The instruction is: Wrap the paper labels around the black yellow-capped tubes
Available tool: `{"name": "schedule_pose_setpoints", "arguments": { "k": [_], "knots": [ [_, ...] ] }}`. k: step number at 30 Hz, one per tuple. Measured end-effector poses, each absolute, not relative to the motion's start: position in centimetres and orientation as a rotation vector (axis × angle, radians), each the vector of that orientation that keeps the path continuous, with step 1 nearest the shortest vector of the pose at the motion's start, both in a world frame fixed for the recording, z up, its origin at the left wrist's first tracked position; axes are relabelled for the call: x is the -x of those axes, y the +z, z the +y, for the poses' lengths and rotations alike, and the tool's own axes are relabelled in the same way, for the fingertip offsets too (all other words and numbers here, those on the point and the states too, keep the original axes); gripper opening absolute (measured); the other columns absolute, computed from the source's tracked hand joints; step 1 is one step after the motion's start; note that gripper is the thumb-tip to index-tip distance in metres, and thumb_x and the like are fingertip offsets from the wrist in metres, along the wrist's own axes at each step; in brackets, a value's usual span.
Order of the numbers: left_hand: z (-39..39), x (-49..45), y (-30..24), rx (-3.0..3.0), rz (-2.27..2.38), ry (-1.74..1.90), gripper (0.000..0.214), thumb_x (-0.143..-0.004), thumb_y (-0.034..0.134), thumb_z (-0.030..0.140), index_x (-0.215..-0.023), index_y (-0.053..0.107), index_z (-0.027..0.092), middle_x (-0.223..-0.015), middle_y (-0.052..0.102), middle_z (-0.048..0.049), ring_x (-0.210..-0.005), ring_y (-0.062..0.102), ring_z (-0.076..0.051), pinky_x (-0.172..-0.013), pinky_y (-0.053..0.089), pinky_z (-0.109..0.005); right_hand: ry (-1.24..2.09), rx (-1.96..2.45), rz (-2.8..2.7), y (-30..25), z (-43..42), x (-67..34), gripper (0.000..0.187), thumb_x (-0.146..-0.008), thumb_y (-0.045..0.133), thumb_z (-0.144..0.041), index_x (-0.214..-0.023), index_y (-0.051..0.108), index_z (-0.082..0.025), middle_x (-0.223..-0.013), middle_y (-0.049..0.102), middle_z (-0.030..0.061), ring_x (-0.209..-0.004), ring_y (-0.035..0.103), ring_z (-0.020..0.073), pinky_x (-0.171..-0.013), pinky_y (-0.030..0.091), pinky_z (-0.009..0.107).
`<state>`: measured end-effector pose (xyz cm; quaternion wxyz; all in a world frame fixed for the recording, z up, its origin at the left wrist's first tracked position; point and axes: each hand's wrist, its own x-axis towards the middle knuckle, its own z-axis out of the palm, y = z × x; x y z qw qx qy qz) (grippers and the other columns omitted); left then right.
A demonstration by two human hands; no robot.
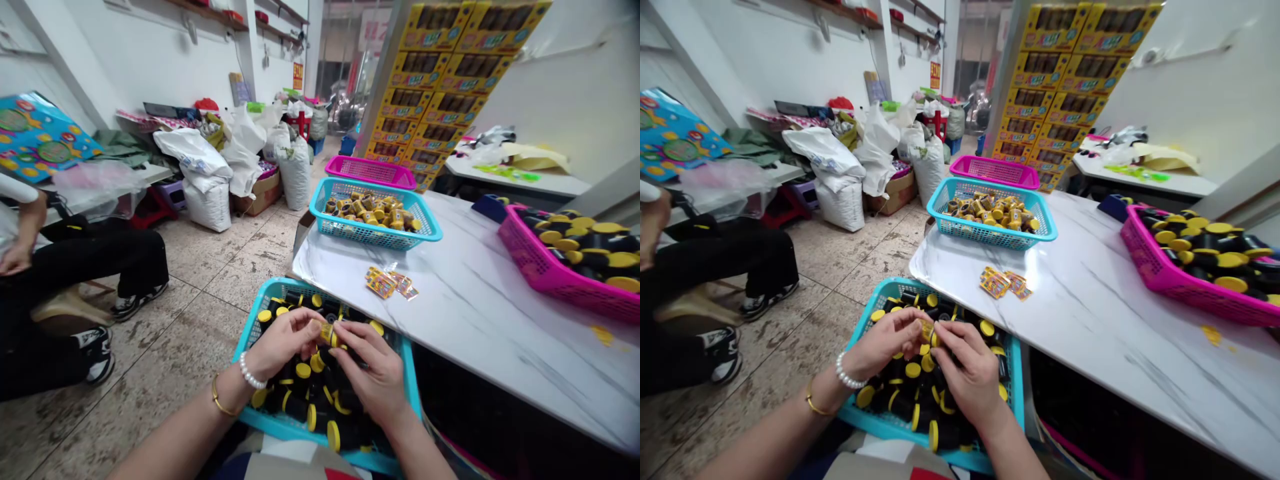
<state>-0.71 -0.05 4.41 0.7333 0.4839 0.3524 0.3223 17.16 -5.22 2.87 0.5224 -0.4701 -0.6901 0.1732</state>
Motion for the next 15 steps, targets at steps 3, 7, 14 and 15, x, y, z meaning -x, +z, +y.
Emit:
{"name": "schedule_pose_setpoints", "arguments": {
  "k": [3, 7, 14, 15],
  "knots": [
    [-0.1, 0.5, 4.4, -1.197, 0.8, 0.791, 0.035, -0.081, 0.071, 0.04, -0.1, 0.061, 0.013, -0.069, 0.056, 0.0025, -0.056, 0.048, -0.007, -0.052, 0.038, -0.018, 0.641, 1.195, -1.491, 2.6, -4.9, -16.6, 0.034, -0.08, 0.071, -0.018, -0.113, 0.071, -0.028, -0.093, 0.068, 0.0043, -0.082, 0.066, 0.0174, -0.071, 0.056, 0.028],
    [0.3, 0.2, 3.9, -1.199, 0.775, 0.749, 0.035, -0.081, 0.07, 0.043, -0.096, 0.059, 0.013, -0.067, 0.057, 0.0024, -0.053, 0.048, -0.007, -0.049, 0.038, -0.018, 0.992, 1.205, -1.277, 2.4, -4.4, -16.7, 0.027, -0.078, 0.074, -0.025, -0.105, 0.074, -0.028, -0.088, 0.065, 0.0027, -0.079, 0.064, 0.0155, -0.068, 0.055, 0.026],
    [0.0, -0.1, 2.5, -0.892, 0.602, 0.609, 0.047, -0.08, 0.066, 0.055, -0.101, 0.054, 0.015, -0.065, 0.064, -0.0021, -0.041, 0.051, -0.007, -0.036, 0.034, -0.014, 1.391, 0.947, -1.01, 1.6, -4.2, -17.8, 0.008, -0.074, 0.077, -0.027, -0.08, 0.074, -0.023, -0.089, 0.058, 0.0008, -0.064, 0.063, 0.0134, -0.052, 0.058, 0.027],
    [-0.2, -0.2, 2.4, -0.858, 0.576, 0.595, 0.048, -0.078, 0.068, 0.055, -0.101, 0.054, 0.015, -0.065, 0.065, -0.0023, -0.041, 0.051, -0.007, -0.035, 0.035, -0.014, 1.384, 0.938, -0.973, 1.5, -4.2, -17.8, 0.009, -0.073, 0.078, -0.027, -0.077, 0.072, -0.022, -0.087, 0.057, 0.0006, -0.064, 0.063, 0.0135, -0.05, 0.058, 0.026]
  ]
}}
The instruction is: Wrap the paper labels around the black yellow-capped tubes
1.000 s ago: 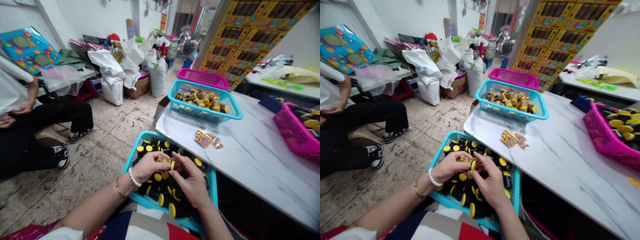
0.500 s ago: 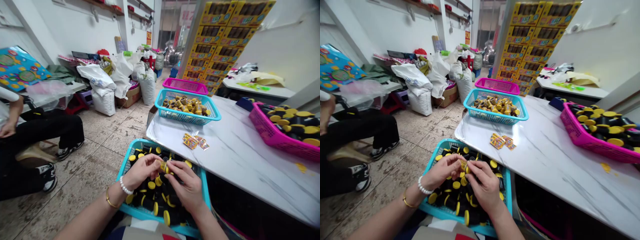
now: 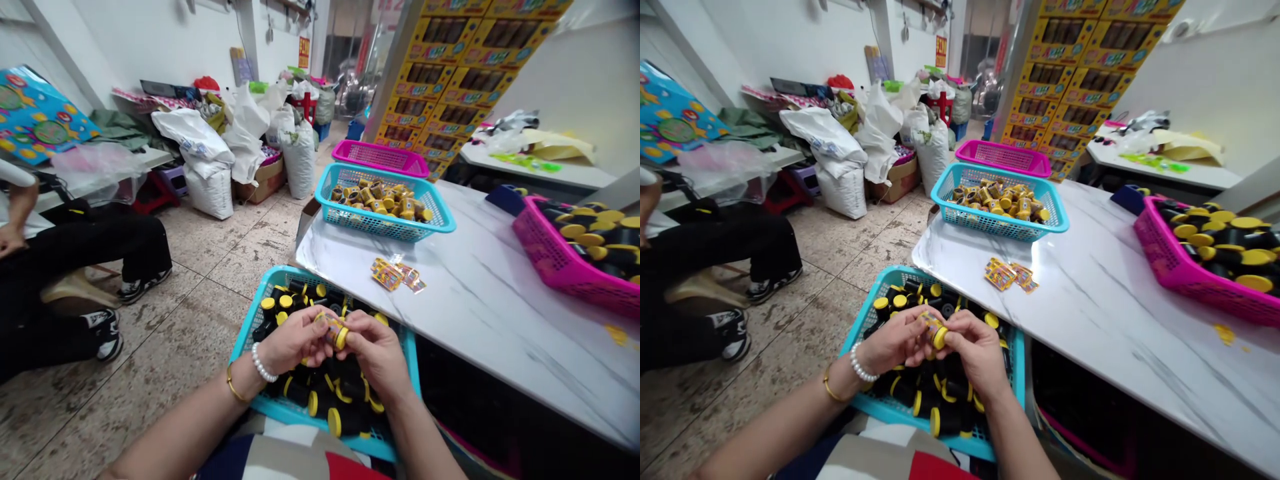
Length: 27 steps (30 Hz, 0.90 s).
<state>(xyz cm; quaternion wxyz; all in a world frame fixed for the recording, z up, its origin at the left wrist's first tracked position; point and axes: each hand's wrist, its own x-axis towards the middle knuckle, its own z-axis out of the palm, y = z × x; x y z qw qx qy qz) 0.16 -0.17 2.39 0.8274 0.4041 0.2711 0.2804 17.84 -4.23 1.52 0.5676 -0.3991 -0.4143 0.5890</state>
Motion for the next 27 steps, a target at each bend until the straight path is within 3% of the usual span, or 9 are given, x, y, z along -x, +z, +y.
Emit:
{"name": "schedule_pose_setpoints", "arguments": {
  "k": [5, 9, 11, 14, 17, 21, 27],
  "knots": [
    [-0.6, -0.5, 1.8, -0.788, 0.636, 0.58, 0.044, -0.079, 0.067, 0.056, -0.08, 0.052, 0.015, -0.056, 0.062, -0.002, -0.035, 0.047, -0.006, -0.031, 0.03, -0.013, 1.351, 0.974, -1.102, 1.8, -4.8, -17.8, 0.012, -0.076, 0.076, -0.027, -0.087, 0.073, -0.023, -0.103, 0.057, 0.0045, -0.071, 0.065, 0.0146, -0.056, 0.062, 0.03],
    [-0.7, -0.5, 1.9, -0.728, 0.631, 0.607, 0.042, -0.076, 0.073, 0.051, -0.086, 0.054, 0.014, -0.059, 0.061, 0.0001, -0.038, 0.048, -0.005, -0.033, 0.032, -0.012, 1.274, 0.939, -1.065, 1.8, -5.1, -17.6, 0.002, -0.078, 0.074, -0.023, -0.079, 0.073, -0.023, -0.091, 0.054, 0.0008, -0.059, 0.065, 0.0123, -0.049, 0.061, 0.028],
    [-0.6, -0.5, 2.0, -0.714, 0.653, 0.594, 0.043, -0.073, 0.075, 0.05, -0.084, 0.053, 0.015, -0.054, 0.058, 0.003, -0.034, 0.044, -0.004, -0.031, 0.029, -0.012, 1.301, 0.913, -1.047, 1.6, -5.0, -17.6, 0.006, -0.08, 0.072, -0.022, -0.084, 0.072, -0.025, -0.094, 0.054, 0.0002, -0.056, 0.065, 0.011, -0.045, 0.059, 0.027],
    [-0.5, -0.6, 2.1, -0.731, 0.707, 0.598, 0.045, -0.074, 0.072, 0.056, -0.078, 0.051, 0.016, -0.049, 0.057, 0.0028, -0.031, 0.042, -0.004, -0.028, 0.026, -0.012, 1.318, 0.957, -1.176, 1.4, -4.8, -17.9, 0.015, -0.081, 0.071, -0.023, -0.095, 0.073, -0.027, -0.1, 0.054, 0.0022, -0.063, 0.065, 0.0116, -0.053, 0.061, 0.029],
    [-0.5, -0.9, 2.1, -0.717, 0.649, 0.572, 0.045, -0.076, 0.069, 0.057, -0.084, 0.055, 0.014, -0.056, 0.062, -0.0008, -0.033, 0.046, -0.005, -0.029, 0.028, -0.012, 1.155, 1.009, -1.252, 1.1, -4.8, -18.1, 0.01, -0.079, 0.073, -0.022, -0.088, 0.076, -0.025, -0.09, 0.054, 0.0025, -0.077, 0.063, 0.0153, -0.061, 0.06, 0.028],
    [-0.6, -1.2, 2.0, -0.711, 0.64, 0.541, 0.046, -0.074, 0.071, 0.056, -0.082, 0.056, 0.014, -0.053, 0.061, 0.0005, -0.03, 0.043, -0.005, -0.027, 0.026, -0.012, 1.121, 1.002, -1.193, 1.1, -5.0, -18.0, 0.005, -0.081, 0.071, -0.024, -0.086, 0.073, -0.024, -0.09, 0.052, 0.0018, -0.065, 0.061, 0.0123, -0.053, 0.059, 0.028],
    [-0.8, -1.6, 2.1, -0.693, 0.716, 0.557, 0.049, -0.072, 0.07, 0.061, -0.073, 0.056, 0.014, -0.045, 0.054, 0.004, -0.026, 0.038, -0.004, -0.024, 0.024, -0.012, 0.94, 0.999, -1.339, 1.5, -4.9, -17.3, 0.009, -0.08, 0.071, -0.02, -0.086, 0.074, -0.025, -0.087, 0.053, 0.0021, -0.072, 0.061, 0.0133, -0.058, 0.057, 0.026]
  ]
}}
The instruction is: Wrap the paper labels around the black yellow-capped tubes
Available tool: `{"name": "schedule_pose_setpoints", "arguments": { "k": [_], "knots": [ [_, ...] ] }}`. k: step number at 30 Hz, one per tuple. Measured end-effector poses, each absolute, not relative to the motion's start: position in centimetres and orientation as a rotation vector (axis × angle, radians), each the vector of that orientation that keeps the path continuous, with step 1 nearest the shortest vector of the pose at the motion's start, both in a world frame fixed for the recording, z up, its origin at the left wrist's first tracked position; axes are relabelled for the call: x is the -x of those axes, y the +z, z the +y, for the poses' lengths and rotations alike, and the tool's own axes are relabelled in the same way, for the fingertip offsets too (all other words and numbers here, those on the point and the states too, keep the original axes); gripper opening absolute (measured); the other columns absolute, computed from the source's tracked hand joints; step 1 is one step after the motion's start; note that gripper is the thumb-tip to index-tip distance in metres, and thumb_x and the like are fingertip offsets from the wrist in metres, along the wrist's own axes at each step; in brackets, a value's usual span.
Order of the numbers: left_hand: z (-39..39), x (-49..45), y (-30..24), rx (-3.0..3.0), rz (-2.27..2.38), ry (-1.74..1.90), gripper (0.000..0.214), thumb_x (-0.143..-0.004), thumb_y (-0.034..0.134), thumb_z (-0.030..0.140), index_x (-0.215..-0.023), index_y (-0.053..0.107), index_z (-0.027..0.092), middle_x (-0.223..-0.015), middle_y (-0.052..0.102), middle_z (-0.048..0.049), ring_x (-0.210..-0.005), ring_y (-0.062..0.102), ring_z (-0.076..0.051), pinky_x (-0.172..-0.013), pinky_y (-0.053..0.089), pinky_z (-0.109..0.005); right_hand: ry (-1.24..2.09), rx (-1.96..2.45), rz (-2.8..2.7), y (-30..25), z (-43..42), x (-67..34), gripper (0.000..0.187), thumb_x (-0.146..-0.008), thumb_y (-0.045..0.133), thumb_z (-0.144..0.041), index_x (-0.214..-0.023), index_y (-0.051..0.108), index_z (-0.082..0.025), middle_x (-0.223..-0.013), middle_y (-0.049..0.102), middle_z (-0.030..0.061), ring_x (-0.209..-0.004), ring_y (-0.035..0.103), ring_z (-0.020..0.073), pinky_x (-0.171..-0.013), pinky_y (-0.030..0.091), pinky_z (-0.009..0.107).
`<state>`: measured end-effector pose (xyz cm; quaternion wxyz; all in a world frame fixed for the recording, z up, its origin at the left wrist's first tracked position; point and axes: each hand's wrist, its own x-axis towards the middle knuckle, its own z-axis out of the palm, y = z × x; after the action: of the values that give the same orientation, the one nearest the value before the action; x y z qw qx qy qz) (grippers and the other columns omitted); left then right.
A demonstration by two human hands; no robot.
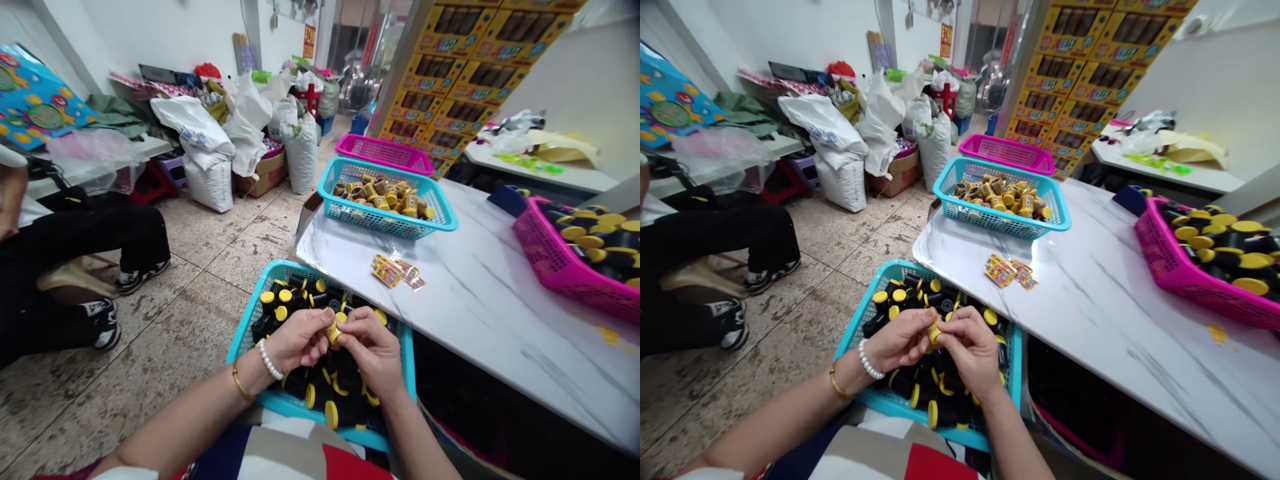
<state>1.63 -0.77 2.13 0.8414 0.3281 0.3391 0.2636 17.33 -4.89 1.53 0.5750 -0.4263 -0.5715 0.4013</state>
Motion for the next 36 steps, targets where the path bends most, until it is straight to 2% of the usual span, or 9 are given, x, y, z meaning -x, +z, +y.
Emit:
{"name": "schedule_pose_setpoints", "arguments": {
  "k": [3, 7, 10, 14, 19, 24, 30, 33, 36],
  "knots": [
    [-0.9, -1.8, 2.0, -0.71, 0.741, 0.548, 0.051, -0.073, 0.068, 0.063, -0.069, 0.057, 0.013, -0.042, 0.052, 0.0047, -0.025, 0.035, -0.004, -0.024, 0.02, -0.013, 0.965, 0.981, -1.291, 1.5, -4.9, -17.1, 0.007, -0.082, 0.069, -0.02, -0.086, 0.073, -0.025, -0.089, 0.052, 0.0013, -0.065, 0.061, 0.0109, -0.055, 0.058, 0.025],
    [-0.9, -1.9, 1.8, -0.65, 0.776, 0.57, 0.054, -0.073, 0.066, 0.065, -0.065, 0.056, 0.013, -0.04, 0.05, 0.0045, -0.025, 0.035, -0.004, -0.024, 0.02, -0.015, 1.009, 1.038, -1.324, 1.2, -5.0, -17.4, 0.009, -0.082, 0.069, -0.022, -0.091, 0.073, -0.024, -0.094, 0.053, 0.0027, -0.069, 0.063, 0.012, -0.061, 0.059, 0.027],
    [-0.9, -1.9, 1.8, -0.596, 0.698, 0.568, 0.05, -0.074, 0.066, 0.062, -0.074, 0.058, 0.013, -0.044, 0.055, 0.0028, -0.026, 0.037, -0.005, -0.025, 0.021, -0.016, 1.06, 1.042, -1.164, 0.8, -5.0, -17.6, 0.004, -0.081, 0.071, -0.023, -0.085, 0.072, -0.024, -0.092, 0.053, 0.0007, -0.06, 0.063, 0.0097, -0.054, 0.06, 0.026],
    [-0.8, -1.9, 1.9, -0.639, 0.684, 0.616, 0.045, -0.072, 0.074, 0.054, -0.082, 0.056, 0.015, -0.048, 0.053, 0.0052, -0.03, 0.036, -0.003, -0.028, 0.019, -0.013, 1.157, 1.029, -1.004, 0.8, -4.8, -17.7, 0.009, -0.081, 0.071, -0.029, -0.084, 0.066, -0.022, -0.093, 0.054, 0.0, -0.051, 0.06, 0.0079, -0.045, 0.057, 0.024],
    [-0.7, -2.0, 2.3, -0.688, 0.64, 0.663, 0.048, -0.072, 0.072, 0.058, -0.083, 0.056, 0.013, -0.062, 0.06, -0.0015, -0.041, 0.044, -0.004, -0.033, 0.025, -0.012, 1.075, 1.063, -1.251, 2.1, -4.9, -17.6, 0.015, -0.08, 0.071, -0.026, -0.095, 0.072, -0.024, -0.099, 0.057, 0.0037, -0.068, 0.064, 0.0129, -0.06, 0.06, 0.028],
    [-0.6, -2.0, 2.4, -0.701, 0.6, 0.62, 0.047, -0.074, 0.071, 0.057, -0.085, 0.056, 0.014, -0.062, 0.062, -0.0025, -0.037, 0.041, -0.003, -0.031, 0.023, -0.013, 0.957, 1.041, -1.264, 1.5, -4.9, -17.7, 0.01, -0.081, 0.07, -0.021, -0.088, 0.075, -0.027, -0.091, 0.056, 0.002, -0.063, 0.063, 0.0114, -0.054, 0.059, 0.026],
    [-1.0, -2.6, 1.4, -0.642, 0.742, 0.648, 0.05, -0.071, 0.07, 0.062, -0.081, 0.052, 0.016, -0.049, 0.049, 0.0069, -0.03, 0.032, -0.002, -0.028, 0.019, -0.013, 0.848, 1.172, -1.493, 1.3, -5.6, -18.0, 0.031, -0.083, 0.068, -0.021, -0.113, 0.07, -0.03, -0.105, 0.057, 0.006, -0.087, 0.064, 0.0174, -0.066, 0.059, 0.027],
    [-1.3, -2.7, 1.2, -0.623, 0.772, 0.621, 0.051, -0.073, 0.066, 0.065, -0.085, 0.05, 0.017, -0.05, 0.049, 0.0065, -0.032, 0.036, -0.004, -0.028, 0.021, -0.014, 0.819, 1.233, -1.589, 2.2, -6.0, -18.3, 0.024, -0.084, 0.065, -0.02, -0.106, 0.071, -0.027, -0.102, 0.059, 0.0062, -0.084, 0.064, 0.0172, -0.063, 0.059, 0.026],
    [-1.6, -2.3, 2.4, -0.646, 0.826, 0.656, 0.05, -0.076, 0.064, 0.063, -0.094, 0.05, 0.019, -0.066, 0.057, 0.0024, -0.037, 0.043, -0.006, -0.031, 0.024, -0.015, 0.728, 1.254, -1.645, 4.0, -4.2, -19.5, 0.014, -0.083, 0.064, -0.021, -0.096, 0.069, -0.023, -0.097, 0.062, 0.0058, -0.077, 0.065, 0.0156, -0.059, 0.056, 0.024]
  ]
}}
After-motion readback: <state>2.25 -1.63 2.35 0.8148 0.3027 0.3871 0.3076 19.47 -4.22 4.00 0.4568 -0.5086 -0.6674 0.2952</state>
